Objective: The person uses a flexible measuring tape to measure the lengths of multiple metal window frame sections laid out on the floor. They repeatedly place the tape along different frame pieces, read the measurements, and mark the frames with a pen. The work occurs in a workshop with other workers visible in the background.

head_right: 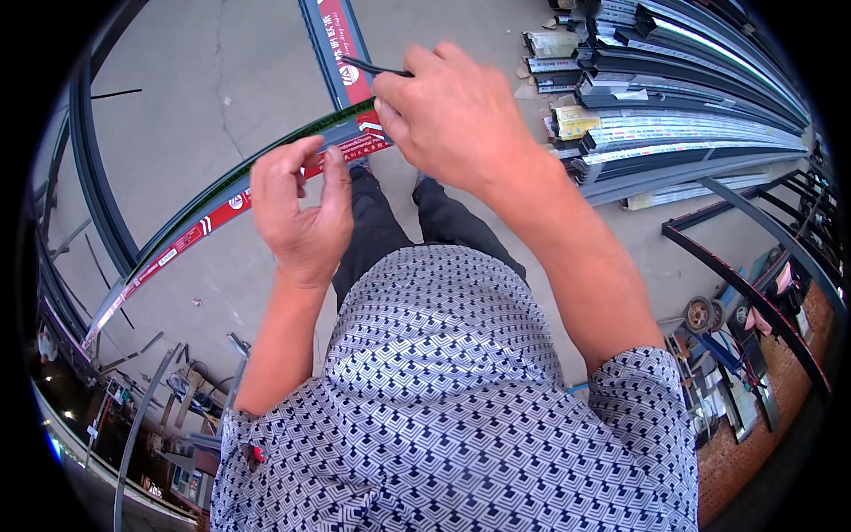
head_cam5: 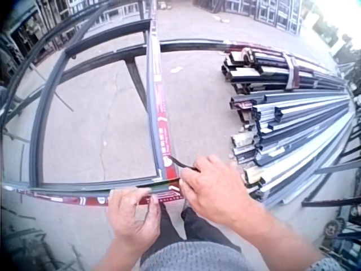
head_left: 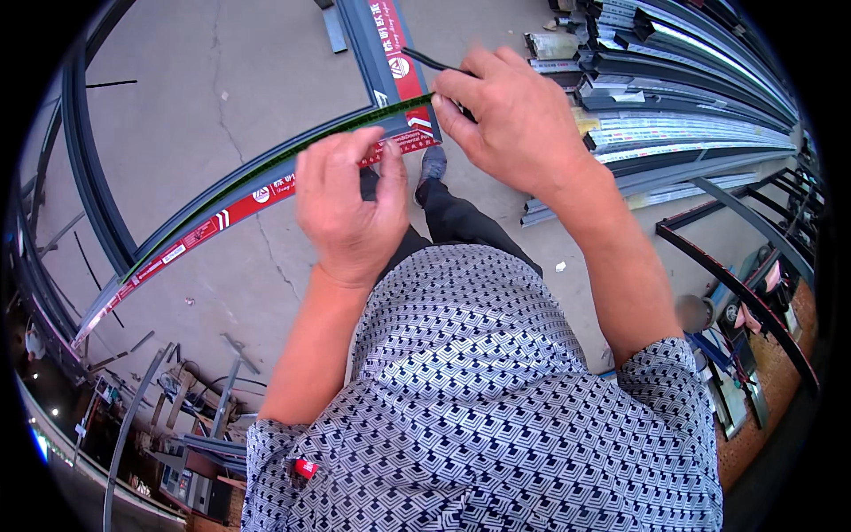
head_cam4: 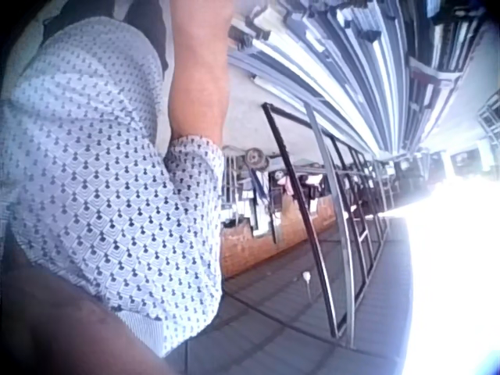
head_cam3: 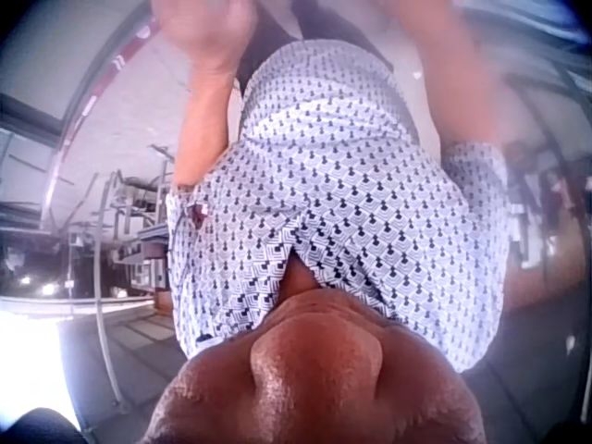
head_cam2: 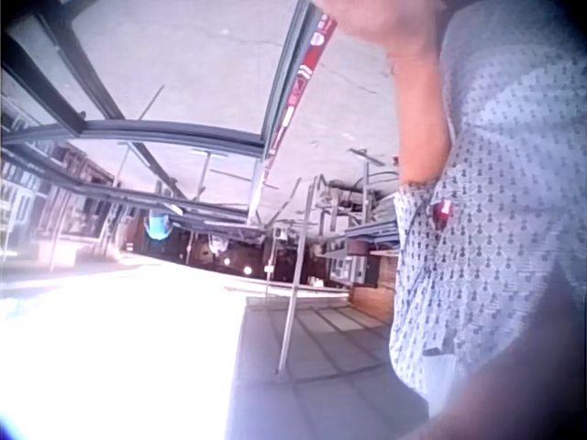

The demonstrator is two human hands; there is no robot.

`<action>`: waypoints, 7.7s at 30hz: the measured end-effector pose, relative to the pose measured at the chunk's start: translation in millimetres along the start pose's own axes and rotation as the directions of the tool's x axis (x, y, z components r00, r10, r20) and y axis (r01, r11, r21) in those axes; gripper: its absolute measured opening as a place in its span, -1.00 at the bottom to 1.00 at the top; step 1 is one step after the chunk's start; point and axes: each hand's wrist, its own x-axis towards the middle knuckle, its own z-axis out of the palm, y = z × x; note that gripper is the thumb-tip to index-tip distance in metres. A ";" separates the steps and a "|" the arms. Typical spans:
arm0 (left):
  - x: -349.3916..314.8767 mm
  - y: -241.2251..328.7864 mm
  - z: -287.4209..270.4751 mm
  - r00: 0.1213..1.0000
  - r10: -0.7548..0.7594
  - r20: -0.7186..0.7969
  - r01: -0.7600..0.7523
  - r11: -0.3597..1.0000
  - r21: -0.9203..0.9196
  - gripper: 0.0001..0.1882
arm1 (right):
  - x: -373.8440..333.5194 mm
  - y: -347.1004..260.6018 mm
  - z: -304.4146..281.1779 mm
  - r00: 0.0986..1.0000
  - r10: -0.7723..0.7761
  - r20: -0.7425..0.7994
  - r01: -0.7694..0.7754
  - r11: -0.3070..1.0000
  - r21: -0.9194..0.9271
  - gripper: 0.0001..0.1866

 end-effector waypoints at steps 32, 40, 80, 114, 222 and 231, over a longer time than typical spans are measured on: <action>123.9 -41.1 -3.7 0.332 0.577 0.746 -0.632 0.723 -0.278 -0.74 | -95.9 -20.8 19.7 0.976 0.169 0.137 -0.191 0.967 0.166 -0.85; 134.7 -39.2 1.0 0.199 0.675 0.710 -0.733 0.584 -0.350 -0.77 | -102.9 -18.9 21.2 0.973 0.184 0.135 -0.209 0.959 0.193 -0.85; 134.1 -31.8 2.6 0.211 0.547 0.810 -0.557 0.748 -0.360 -0.79 | -118.3 -19.8 25.9 0.959 0.231 0.162 -0.265 0.934 0.239 -0.87; 110.2 -26.1 48.6 0.542 0.517 0.662 -0.620 0.778 -0.100 -0.88 | -127.2 -13.2 15.6 0.938 0.248 0.241 -0.307 0.918 0.251 -0.87; -10.1 -172.0 -146.7 0.959 0.024 0.282 -0.119 0.938 0.325 -0.84 | -17.5 15.3 10.6 0.994 0.094 0.058 -0.095 0.995 0.014 -0.78; -19.4 -180.6 -160.1 0.990 0.001 0.139 -0.058 0.912 0.406 -0.78 | -18.6 15.9 11.2 0.994 0.098 0.056 -0.098 0.995 -0.012 -0.77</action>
